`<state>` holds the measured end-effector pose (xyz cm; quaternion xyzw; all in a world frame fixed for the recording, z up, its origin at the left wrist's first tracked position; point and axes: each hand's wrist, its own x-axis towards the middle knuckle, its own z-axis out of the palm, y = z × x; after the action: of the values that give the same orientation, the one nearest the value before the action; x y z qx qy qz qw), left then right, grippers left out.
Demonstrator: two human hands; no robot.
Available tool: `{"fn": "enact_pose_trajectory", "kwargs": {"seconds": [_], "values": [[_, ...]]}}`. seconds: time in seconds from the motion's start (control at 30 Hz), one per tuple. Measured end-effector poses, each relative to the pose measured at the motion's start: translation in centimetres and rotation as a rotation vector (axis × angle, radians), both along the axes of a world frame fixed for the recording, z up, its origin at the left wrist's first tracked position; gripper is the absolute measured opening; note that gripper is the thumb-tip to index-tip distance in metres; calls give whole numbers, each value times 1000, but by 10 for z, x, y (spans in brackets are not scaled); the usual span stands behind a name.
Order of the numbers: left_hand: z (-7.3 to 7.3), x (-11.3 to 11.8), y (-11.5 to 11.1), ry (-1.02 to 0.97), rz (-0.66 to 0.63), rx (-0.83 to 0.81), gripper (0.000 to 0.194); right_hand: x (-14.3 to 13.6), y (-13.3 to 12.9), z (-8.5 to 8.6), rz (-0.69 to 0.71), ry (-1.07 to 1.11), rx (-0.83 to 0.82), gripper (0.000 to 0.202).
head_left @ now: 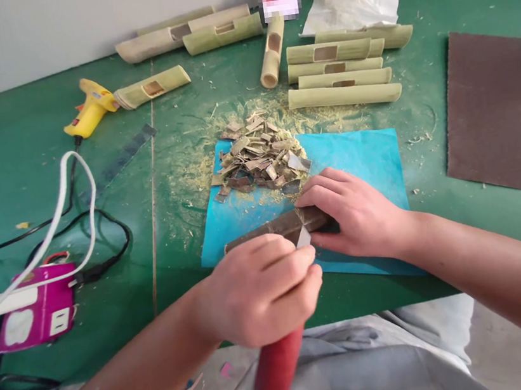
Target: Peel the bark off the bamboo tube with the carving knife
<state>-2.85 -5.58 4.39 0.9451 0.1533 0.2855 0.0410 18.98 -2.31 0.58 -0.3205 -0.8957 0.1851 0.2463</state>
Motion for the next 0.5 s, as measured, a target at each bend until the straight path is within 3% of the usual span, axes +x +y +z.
{"fn": "enact_pose_trajectory", "kwargs": {"seconds": [0.1, 0.2, 0.3, 0.37, 0.4, 0.5], "values": [[-7, 3, -2, 93, -45, 139, 7, -1, 0, -1, -17, 15, 1, 18], [-7, 3, -5, -29, 3, 56, 8, -1, 0, -1, -22, 11, -12, 19], [0, 0, -10, -218, 166, -7, 11, -1, 1, -1, -5, 12, -26, 25], [7, -3, -13, -191, 202, -55, 13, 0, 1, 0, 0, 11, -20, 29], [10, -4, -14, -113, 289, -126, 17, 0, 1, 0, 0, 7, -17, 29], [15, -10, -15, -72, 307, -211, 19, 1, 1, 0, 4, -6, -31, 28]]}}
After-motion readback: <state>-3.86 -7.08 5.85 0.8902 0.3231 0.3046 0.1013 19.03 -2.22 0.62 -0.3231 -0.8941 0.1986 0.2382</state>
